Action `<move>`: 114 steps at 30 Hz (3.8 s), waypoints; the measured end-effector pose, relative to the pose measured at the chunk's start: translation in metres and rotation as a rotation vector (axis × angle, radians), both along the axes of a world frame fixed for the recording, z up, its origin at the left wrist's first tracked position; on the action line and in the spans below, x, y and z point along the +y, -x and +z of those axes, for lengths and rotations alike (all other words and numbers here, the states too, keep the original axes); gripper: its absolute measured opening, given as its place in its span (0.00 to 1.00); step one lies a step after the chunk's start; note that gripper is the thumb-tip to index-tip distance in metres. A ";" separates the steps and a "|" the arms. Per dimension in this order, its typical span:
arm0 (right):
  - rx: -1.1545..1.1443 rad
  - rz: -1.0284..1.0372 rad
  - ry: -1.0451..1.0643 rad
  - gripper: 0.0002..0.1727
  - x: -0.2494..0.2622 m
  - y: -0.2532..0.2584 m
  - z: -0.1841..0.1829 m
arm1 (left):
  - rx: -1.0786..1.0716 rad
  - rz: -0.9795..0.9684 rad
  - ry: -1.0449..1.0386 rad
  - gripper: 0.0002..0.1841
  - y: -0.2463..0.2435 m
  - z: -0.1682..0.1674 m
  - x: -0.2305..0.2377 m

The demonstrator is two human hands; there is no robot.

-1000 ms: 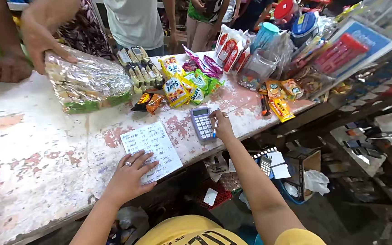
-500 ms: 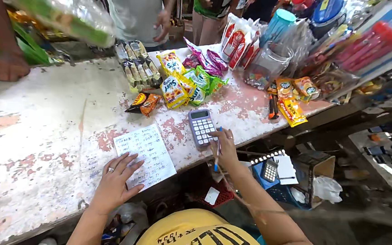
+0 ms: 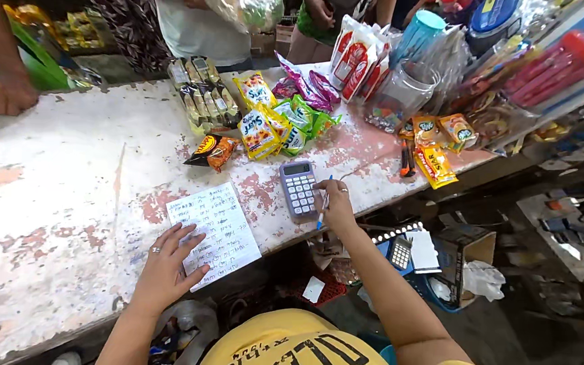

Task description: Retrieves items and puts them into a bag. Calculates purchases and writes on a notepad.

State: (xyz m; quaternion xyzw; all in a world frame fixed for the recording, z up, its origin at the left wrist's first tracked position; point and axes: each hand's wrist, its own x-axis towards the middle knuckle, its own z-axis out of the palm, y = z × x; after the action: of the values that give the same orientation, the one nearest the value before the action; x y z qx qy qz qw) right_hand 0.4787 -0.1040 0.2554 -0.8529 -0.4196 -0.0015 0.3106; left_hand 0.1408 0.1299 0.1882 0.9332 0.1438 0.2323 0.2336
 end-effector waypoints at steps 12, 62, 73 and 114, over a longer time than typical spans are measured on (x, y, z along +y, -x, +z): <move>0.133 -0.020 -0.185 0.14 -0.037 0.027 -0.010 | 0.024 -0.021 -0.022 0.31 -0.013 0.010 -0.001; 0.045 -0.079 -0.178 0.19 0.026 -0.023 -0.003 | 0.205 -0.126 -0.100 0.38 -0.055 0.010 -0.020; 0.001 0.034 -0.029 0.13 0.036 0.003 0.008 | 0.183 -0.116 -0.111 0.37 -0.053 0.006 -0.019; 0.556 0.252 -0.222 0.14 0.063 0.116 -0.013 | 0.212 -0.159 -0.069 0.31 -0.051 0.018 -0.022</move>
State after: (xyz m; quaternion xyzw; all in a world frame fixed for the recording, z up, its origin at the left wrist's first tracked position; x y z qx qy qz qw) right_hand 0.3626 -0.0406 0.2420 -0.7230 -0.4184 0.2242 0.5020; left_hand 0.1918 0.1079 0.2063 0.9684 0.0854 0.1178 0.2026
